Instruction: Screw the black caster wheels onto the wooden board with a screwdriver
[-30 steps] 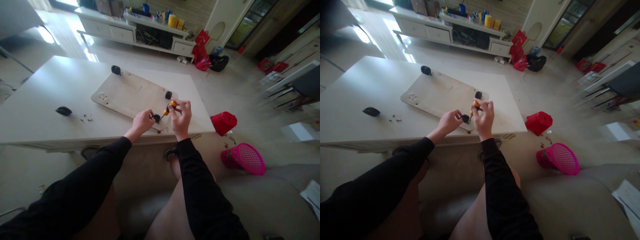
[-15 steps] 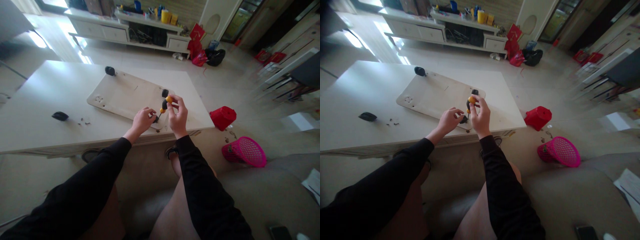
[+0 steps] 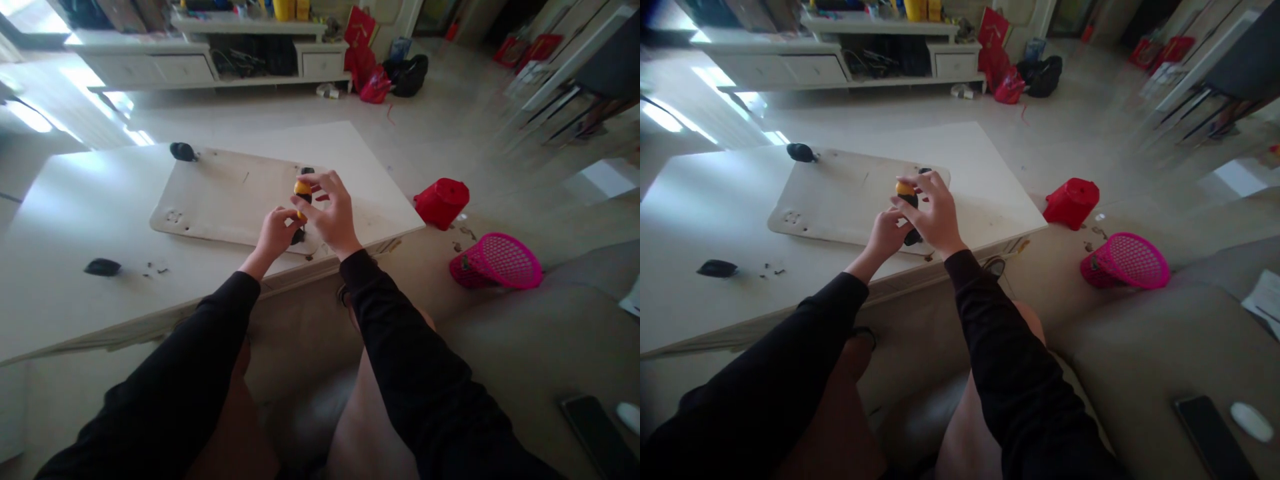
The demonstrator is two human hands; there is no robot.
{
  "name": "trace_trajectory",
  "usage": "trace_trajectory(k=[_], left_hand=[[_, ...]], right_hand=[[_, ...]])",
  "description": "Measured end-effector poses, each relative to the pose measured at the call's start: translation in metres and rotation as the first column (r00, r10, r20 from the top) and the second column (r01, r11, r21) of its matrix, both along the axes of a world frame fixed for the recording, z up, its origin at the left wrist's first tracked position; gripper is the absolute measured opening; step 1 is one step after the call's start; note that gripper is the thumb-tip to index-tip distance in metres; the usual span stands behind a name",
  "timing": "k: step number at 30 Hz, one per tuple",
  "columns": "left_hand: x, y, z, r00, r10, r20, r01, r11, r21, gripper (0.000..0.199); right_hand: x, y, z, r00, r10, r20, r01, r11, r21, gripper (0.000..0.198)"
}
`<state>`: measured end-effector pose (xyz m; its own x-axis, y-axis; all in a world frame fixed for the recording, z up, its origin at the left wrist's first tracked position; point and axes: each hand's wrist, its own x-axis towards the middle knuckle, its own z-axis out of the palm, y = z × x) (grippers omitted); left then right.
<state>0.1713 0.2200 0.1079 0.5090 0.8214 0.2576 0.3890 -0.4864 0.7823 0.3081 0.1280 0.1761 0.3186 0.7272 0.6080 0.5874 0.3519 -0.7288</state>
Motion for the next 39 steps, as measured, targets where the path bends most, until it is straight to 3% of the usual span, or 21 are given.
trace_trajectory(k=[4, 10, 16, 21, 28, 35, 39], left_hand=[[0.004, 0.000, -0.004, 0.999, 0.036, 0.000, -0.036, 0.999, 0.025, 0.007], [0.002, -0.001, -0.004, 0.998, -0.056, 0.031, 0.056, 0.998, 0.015, 0.008], [0.005, -0.004, -0.002, 0.995, 0.077, 0.065, -0.078, 0.997, 0.010, 0.008], [0.009, -0.007, -0.002, 0.994, 0.100, 0.036, -0.100, 0.995, 0.024, 0.006], [0.004, -0.006, 0.001, 0.996, -0.034, 0.082, 0.037, 0.999, -0.028, 0.010], [0.008, -0.008, 0.002, 0.988, 0.121, 0.100, -0.118, 0.992, -0.038, 0.010], [0.008, -0.007, -0.001, 0.992, 0.088, 0.088, -0.087, 0.996, -0.025, 0.004]], right_hand=[[-0.003, 0.007, -0.002, 0.999, -0.002, -0.032, 0.002, 1.000, 0.005, 0.031], [-0.007, 0.010, -0.004, 0.995, 0.015, -0.102, -0.017, 1.000, -0.018, 0.028], [-0.008, 0.010, -0.006, 0.996, 0.028, -0.087, -0.033, 0.998, -0.056, 0.031], [-0.007, 0.012, -0.009, 0.998, 0.017, -0.053, -0.017, 1.000, 0.007, 0.022], [-0.007, 0.010, -0.009, 0.992, 0.018, -0.125, -0.022, 0.999, -0.030, 0.033], [-0.009, 0.010, -0.008, 0.995, 0.051, -0.088, -0.056, 0.997, -0.053, 0.030], [-0.007, 0.013, -0.015, 0.998, 0.025, -0.056, -0.025, 1.000, 0.002, 0.026]])
